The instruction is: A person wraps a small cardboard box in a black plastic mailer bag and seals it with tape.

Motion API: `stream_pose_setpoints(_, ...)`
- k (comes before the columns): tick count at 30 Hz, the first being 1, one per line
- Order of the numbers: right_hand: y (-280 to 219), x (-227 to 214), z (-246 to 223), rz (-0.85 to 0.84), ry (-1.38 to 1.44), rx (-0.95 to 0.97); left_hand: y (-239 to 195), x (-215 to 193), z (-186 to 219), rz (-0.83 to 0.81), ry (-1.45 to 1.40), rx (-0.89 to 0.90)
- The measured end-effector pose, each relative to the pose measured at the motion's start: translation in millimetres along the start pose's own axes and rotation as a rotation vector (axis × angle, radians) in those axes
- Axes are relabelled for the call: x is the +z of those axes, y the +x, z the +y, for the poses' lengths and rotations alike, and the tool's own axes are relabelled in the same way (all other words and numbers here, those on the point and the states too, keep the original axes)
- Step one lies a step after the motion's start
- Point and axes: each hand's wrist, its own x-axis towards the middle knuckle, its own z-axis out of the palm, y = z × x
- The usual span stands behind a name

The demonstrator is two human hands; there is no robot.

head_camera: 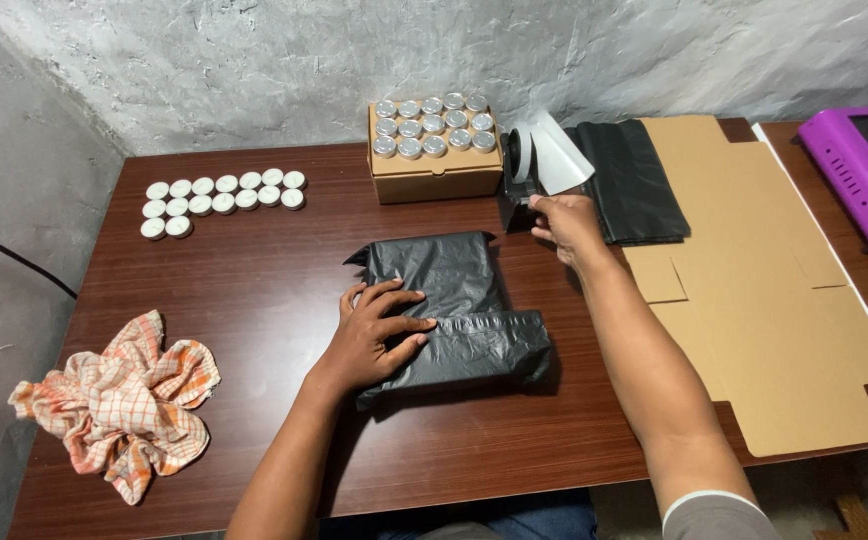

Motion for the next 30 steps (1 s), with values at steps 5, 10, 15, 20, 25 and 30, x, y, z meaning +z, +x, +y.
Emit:
stream_pose_setpoints(5, 0.9, -0.8, 5.7, 0.003, 0.018, -0.012, -0.5, 0.9, -1.4, 0.006, -0.001, 0.004)
stream_pose_setpoints(10, 1.0, -2.1, 14.2, 0.014, 0.058, -0.033, 0.3, 0.8, 0.1, 0.011, 0.002, 0.005)
stream_pose_setpoints(15, -5.7, 0.7, 17.1, 0.031, 0.067, -0.047, -0.7, 0.9, 0.0, 0.008, 0.009, 0.003)
stream_pose_setpoints(20, -16.4, 3.0, 12.2, 0.058, 0.033, -0.069, -0.2, 1.4, -0.9, 0.003, 0.014, 0.001)
stream_pose_setpoints(25, -10.6, 6.9, 16.2, 0.112, -0.067, -0.117, -0.4, 2.3, -2.2, 0.007, 0.014, 0.004)
stream_pose_setpoints(30, -8.8, 8.4, 18.4, 0.203, -0.337, -0.137, -1.1, 3.1, -4.1, 0.004, 0.023, 0.008)
